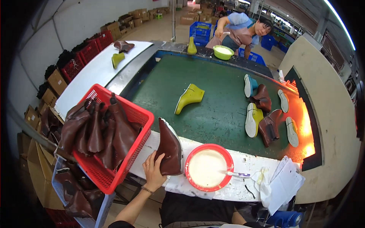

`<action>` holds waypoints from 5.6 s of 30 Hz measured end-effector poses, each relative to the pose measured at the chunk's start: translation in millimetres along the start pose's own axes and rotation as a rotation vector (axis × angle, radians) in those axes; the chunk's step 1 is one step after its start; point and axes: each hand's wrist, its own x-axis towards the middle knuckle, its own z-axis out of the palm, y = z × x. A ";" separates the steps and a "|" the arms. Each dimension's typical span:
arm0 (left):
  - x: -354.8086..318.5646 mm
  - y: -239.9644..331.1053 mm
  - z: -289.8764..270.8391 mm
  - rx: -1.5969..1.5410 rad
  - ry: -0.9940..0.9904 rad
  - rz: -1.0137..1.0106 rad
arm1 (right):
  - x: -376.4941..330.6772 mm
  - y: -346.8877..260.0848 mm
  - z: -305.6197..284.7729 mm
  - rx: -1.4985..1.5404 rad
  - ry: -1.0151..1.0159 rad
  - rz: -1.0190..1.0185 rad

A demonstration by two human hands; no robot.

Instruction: The recorder applies white adhesive to shoe components using a brush at a manufacturing station.

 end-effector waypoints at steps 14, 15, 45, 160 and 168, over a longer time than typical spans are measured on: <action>11.8 -16.1 -23.3 -0.118 -0.119 -0.026 | -60.9 -14.0 -9.2 0.031 0.064 0.044; 6.9 -15.5 -26.6 -0.110 -0.133 -0.011 | -66.1 -2.9 -10.7 0.033 0.057 0.003; -45.2 84.5 -96.4 -0.379 0.058 0.202 | -133.4 -361.0 24.0 -0.679 0.455 -1.136; 185.7 129.8 1.3 -1.816 -0.887 -0.573 | 1.0 -352.9 43.5 0.026 0.334 -1.021; 259.8 145.4 141.0 -1.639 -0.806 -0.525 | 4.6 -349.3 41.3 -0.078 0.340 -1.037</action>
